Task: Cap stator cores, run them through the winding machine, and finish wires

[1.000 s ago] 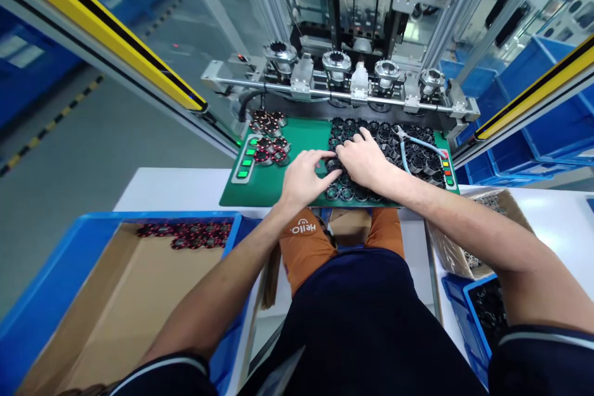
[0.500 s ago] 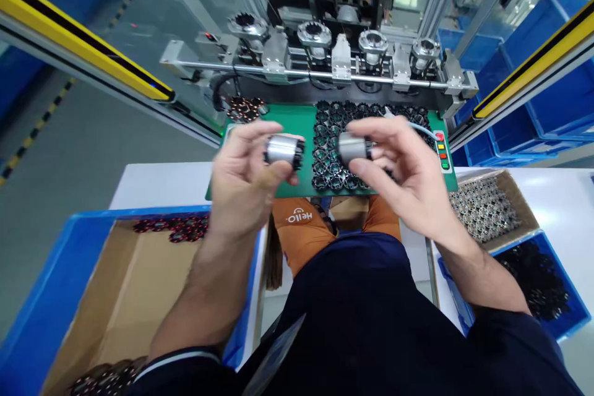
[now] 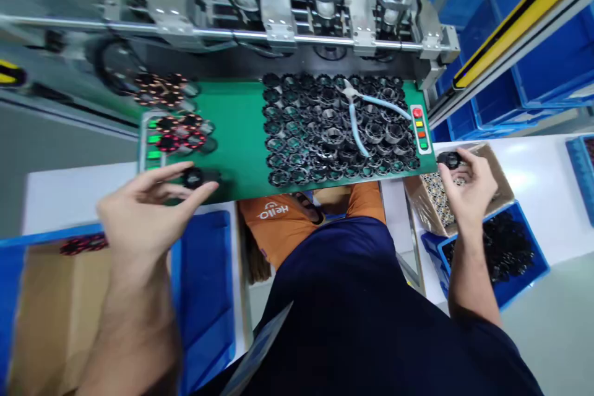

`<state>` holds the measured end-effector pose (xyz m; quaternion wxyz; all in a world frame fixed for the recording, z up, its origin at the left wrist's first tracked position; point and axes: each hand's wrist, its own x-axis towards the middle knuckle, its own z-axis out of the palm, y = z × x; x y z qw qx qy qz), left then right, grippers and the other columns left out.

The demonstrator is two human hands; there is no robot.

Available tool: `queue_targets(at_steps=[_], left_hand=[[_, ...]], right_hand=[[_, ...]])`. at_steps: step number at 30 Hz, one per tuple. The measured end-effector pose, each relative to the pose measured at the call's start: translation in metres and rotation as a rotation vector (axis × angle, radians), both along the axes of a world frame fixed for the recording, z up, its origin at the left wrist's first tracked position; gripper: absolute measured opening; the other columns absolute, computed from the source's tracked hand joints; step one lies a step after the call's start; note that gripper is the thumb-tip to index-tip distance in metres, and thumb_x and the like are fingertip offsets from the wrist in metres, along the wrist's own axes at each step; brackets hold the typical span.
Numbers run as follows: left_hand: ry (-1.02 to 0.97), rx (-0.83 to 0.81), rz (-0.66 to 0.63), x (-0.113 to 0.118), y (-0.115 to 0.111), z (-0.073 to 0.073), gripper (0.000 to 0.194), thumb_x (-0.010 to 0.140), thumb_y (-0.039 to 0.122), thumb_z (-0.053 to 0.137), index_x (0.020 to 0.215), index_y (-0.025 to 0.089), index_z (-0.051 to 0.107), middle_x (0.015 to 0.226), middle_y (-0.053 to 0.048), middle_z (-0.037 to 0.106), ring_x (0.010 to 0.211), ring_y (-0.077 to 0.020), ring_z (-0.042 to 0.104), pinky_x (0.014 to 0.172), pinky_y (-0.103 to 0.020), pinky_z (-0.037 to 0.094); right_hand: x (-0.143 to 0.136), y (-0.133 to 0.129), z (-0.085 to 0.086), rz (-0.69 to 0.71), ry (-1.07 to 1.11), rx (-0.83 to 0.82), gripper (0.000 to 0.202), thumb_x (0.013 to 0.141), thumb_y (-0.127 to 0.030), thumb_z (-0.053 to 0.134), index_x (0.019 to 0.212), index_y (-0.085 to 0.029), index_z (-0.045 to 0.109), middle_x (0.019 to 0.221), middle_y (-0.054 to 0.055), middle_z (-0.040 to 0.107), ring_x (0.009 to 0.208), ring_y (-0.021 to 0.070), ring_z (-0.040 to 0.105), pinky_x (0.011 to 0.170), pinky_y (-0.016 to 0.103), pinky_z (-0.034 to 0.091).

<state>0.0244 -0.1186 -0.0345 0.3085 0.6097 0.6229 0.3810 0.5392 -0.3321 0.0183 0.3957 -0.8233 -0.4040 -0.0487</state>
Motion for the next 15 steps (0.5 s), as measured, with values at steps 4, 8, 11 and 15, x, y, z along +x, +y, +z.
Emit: queue_targets(at_steps=[4, 8, 11, 15], left_hand=[[0.119, -0.038, -0.072, 0.004, -0.006, -0.003, 0.041, 0.070, 0.058, 0.096, 0.109, 0.047, 0.090, 0.089, 0.003, 0.079, 0.072, -0.0337, 0.077, 0.090, -0.064, 0.067], [0.188, 0.072, -0.088, 0.006, -0.012, 0.010, 0.038, 0.076, 0.062, 0.094, 0.111, 0.046, 0.090, 0.089, 0.002, 0.078, 0.079, -0.0371, 0.080, 0.100, -0.068, 0.066], [0.118, 0.027, -0.062, 0.007, -0.011, 0.002, 0.041, 0.070, 0.053, 0.099, 0.107, 0.039, 0.090, 0.097, 0.000, 0.082, 0.077, -0.0313, 0.080, 0.086, -0.054, 0.066], [-0.011, -0.041, -0.021, 0.001, -0.008, -0.019, 0.044, 0.067, 0.044, 0.098, 0.107, 0.033, 0.084, 0.101, -0.001, 0.083, 0.079, -0.0238, 0.078, 0.079, -0.042, 0.066]], right_hand=[[0.022, 0.003, -0.039, -0.023, 0.053, -0.115, 0.063, 0.087, -0.069, 0.085, 0.130, -0.023, 0.082, 0.114, 0.013, 0.087, 0.077, 0.0253, 0.080, 0.078, 0.049, 0.075], [0.030, 0.003, -0.056, -0.035, 0.072, -0.133, 0.066, 0.088, -0.069, 0.085, 0.135, -0.024, 0.080, 0.119, 0.013, 0.085, 0.078, 0.0245, 0.080, 0.083, 0.050, 0.076], [0.029, 0.003, -0.059, -0.039, 0.087, -0.109, 0.070, 0.087, -0.072, 0.086, 0.136, -0.023, 0.079, 0.119, 0.014, 0.084, 0.080, 0.0261, 0.080, 0.087, 0.054, 0.075], [0.028, 0.003, -0.057, -0.028, 0.138, -0.086, 0.064, 0.078, -0.071, 0.096, 0.119, -0.024, 0.080, 0.098, 0.009, 0.081, 0.080, 0.0296, 0.078, 0.094, 0.061, 0.075]])
